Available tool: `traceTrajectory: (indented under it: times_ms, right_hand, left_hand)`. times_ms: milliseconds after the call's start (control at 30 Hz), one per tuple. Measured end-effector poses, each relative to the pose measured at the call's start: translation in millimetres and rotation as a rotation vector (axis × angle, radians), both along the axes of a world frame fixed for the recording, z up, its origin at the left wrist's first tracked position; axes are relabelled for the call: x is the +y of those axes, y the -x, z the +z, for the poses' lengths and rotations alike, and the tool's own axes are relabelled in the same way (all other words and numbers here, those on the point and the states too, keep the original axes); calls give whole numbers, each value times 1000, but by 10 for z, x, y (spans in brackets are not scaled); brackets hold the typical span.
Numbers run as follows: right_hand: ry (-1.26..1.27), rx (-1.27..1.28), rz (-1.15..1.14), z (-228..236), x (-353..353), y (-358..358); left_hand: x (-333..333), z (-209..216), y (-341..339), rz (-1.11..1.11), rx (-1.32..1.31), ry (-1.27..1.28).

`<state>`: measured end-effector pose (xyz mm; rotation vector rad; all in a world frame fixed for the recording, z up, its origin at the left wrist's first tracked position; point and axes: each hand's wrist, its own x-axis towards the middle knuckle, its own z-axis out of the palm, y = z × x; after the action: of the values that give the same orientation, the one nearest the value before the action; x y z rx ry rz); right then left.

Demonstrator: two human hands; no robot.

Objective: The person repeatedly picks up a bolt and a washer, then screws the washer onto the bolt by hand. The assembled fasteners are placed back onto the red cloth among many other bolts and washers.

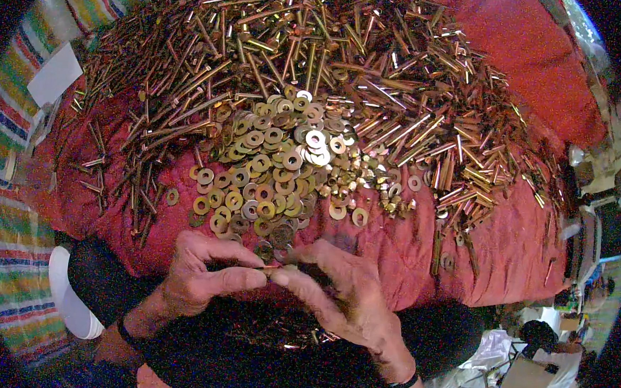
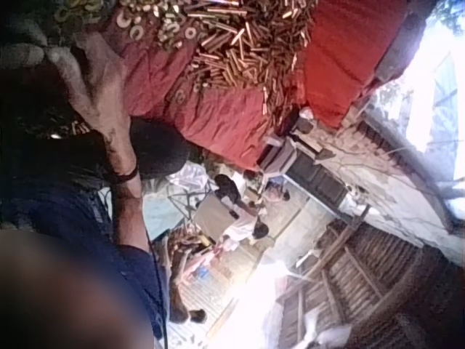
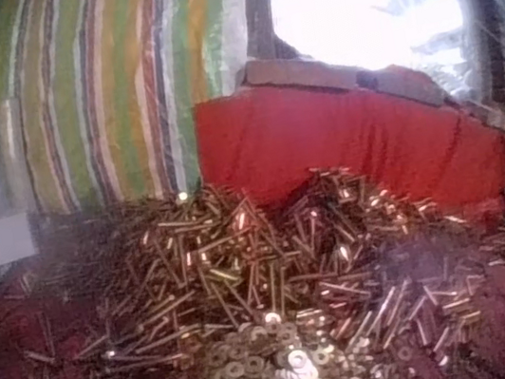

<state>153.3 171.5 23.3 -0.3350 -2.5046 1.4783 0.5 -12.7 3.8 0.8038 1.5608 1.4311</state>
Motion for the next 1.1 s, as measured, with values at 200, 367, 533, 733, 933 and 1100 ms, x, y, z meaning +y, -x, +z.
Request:
traceTrajectory:
  times_ms: [200, 367, 533, 733, 933, 1100]
  right_hand:
    - [34, 15, -287, 166, 222, -64]
    - [-424, 288, -421, -36, 1066, 217]
    - [-1011, 118, -288, -286, 1701, 363]
    - [-1101, 69, -288, -364, 1756, 425]
    - [-1139, 56, -289, -351, 1779, 332]
    - [-1202, 205, -218, -332, 1833, 334]
  left_hand:
    - [21, 59, 115, -169, 688, -217]
    - [-105, 27, 554, 347, 1247, -66]
    - [-246, -48, 878, 558, 1464, 255]
    - [-96, -169, 1097, 731, 1688, 227]
    - [-136, -237, 1183, 682, 1657, 193]
    - [-134, -235, 1144, 648, 1643, 192]
